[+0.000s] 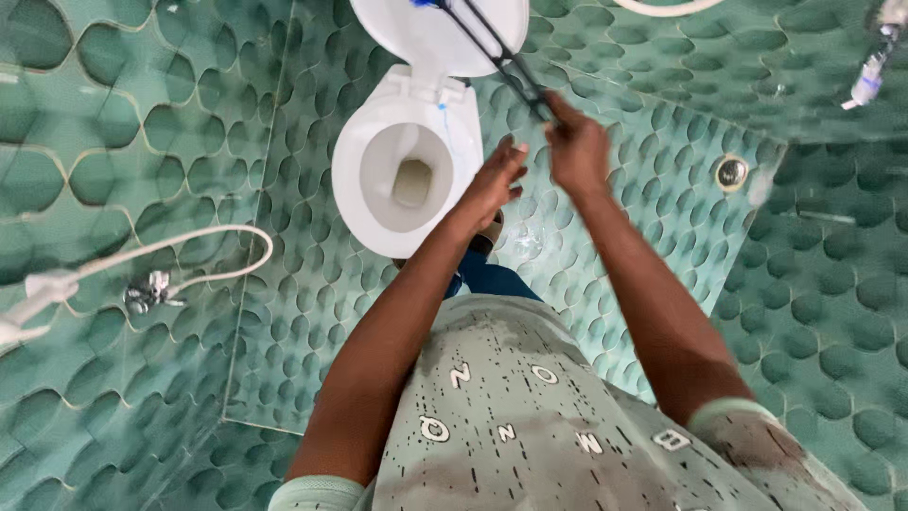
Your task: The person cleans a toilet by pouring liquid from a bottle into the bowl and scrubbing the interior with a long-handled brush.
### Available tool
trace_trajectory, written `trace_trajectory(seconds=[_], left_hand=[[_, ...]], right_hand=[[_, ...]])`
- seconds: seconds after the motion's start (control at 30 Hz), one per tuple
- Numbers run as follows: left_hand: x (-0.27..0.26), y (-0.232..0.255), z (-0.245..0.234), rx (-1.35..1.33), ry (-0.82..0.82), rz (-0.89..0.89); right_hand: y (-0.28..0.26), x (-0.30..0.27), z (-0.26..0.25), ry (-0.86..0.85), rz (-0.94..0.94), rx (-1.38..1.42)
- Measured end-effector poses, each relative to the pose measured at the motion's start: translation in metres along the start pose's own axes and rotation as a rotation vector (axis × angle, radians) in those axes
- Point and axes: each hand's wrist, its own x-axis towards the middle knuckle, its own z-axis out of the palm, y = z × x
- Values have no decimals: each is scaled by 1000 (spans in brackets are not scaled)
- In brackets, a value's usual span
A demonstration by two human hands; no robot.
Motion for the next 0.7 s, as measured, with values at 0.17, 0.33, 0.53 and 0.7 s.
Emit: trace_trajectory(seconds=[0.17, 0.33, 0.53, 0.7], left_hand=[[15, -20, -43, -62, 176, 112], [-19, -2, -88, 5, 217, 158], [-45, 36, -119, 284, 290, -11], [-84, 74, -198, 616, 155, 178]], right_hand=[[13, -52, 112, -67, 332, 427], [-29, -75, 164, 44, 385, 664], [-77, -99, 213, 227, 409, 702], [-156, -100, 281, 311, 509, 1046]])
